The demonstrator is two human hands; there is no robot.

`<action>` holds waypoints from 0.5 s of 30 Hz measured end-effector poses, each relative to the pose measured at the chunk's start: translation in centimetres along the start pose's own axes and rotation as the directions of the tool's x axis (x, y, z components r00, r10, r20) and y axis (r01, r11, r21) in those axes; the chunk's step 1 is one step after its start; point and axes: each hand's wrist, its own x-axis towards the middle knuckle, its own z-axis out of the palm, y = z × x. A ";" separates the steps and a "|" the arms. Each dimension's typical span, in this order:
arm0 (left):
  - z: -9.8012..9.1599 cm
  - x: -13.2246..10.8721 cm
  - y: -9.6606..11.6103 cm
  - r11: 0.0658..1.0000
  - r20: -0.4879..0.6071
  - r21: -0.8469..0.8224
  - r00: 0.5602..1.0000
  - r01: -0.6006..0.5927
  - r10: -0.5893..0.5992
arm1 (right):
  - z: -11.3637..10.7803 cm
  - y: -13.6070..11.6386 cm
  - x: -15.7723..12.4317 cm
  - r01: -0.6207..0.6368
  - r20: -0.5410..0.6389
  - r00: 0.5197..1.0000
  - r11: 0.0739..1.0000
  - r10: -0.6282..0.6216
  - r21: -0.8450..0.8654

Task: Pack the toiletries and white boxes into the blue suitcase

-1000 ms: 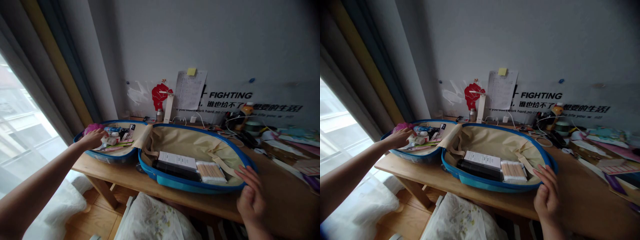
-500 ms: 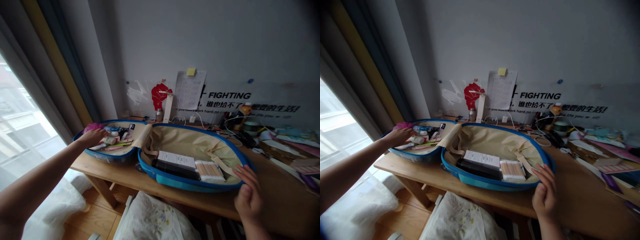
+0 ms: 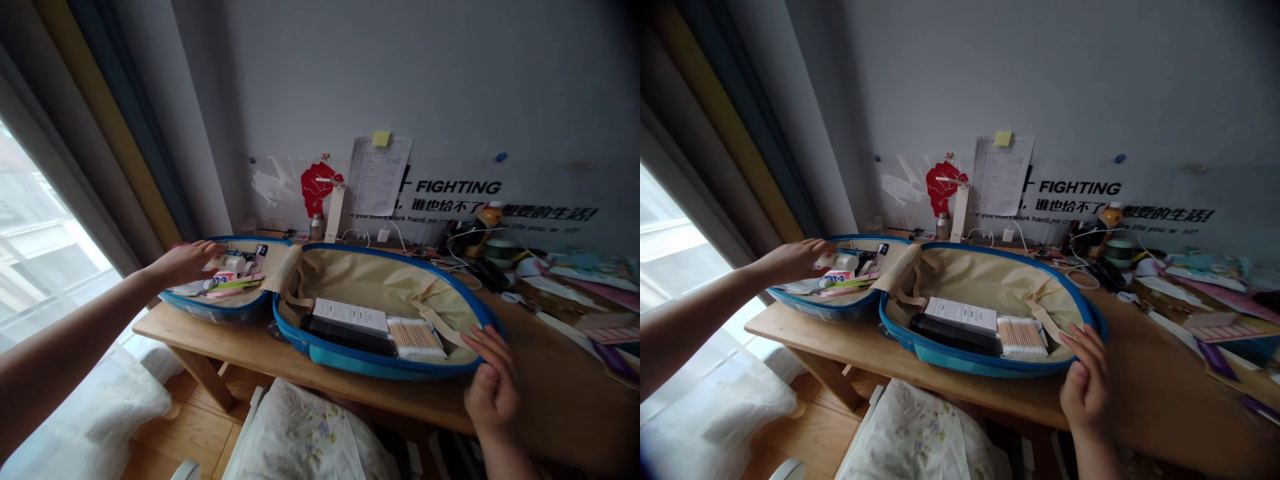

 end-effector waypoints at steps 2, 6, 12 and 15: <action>-1.7 1.1 3.2 0.998 -0.031 -0.031 0.999 -0.046 0.045 | 0.0 0.0 -0.1 -0.001 -0.003 1.000 1.000 0.001 -0.001; -4.2 4.3 11.2 0.968 0.002 -0.094 0.972 -0.233 0.234 | 0.0 0.0 0.0 -0.008 0.004 1.000 1.000 0.008 0.003; -3.3 10.6 21.5 0.873 0.144 -0.202 0.868 -0.444 0.475 | -0.2 -0.2 0.2 0.006 0.011 1.000 1.000 -0.006 -0.003; -1.1 13.0 24.2 0.852 0.184 -0.252 0.841 -0.460 0.509 | -0.3 0.0 -0.1 -0.001 0.026 1.000 1.000 0.001 -0.009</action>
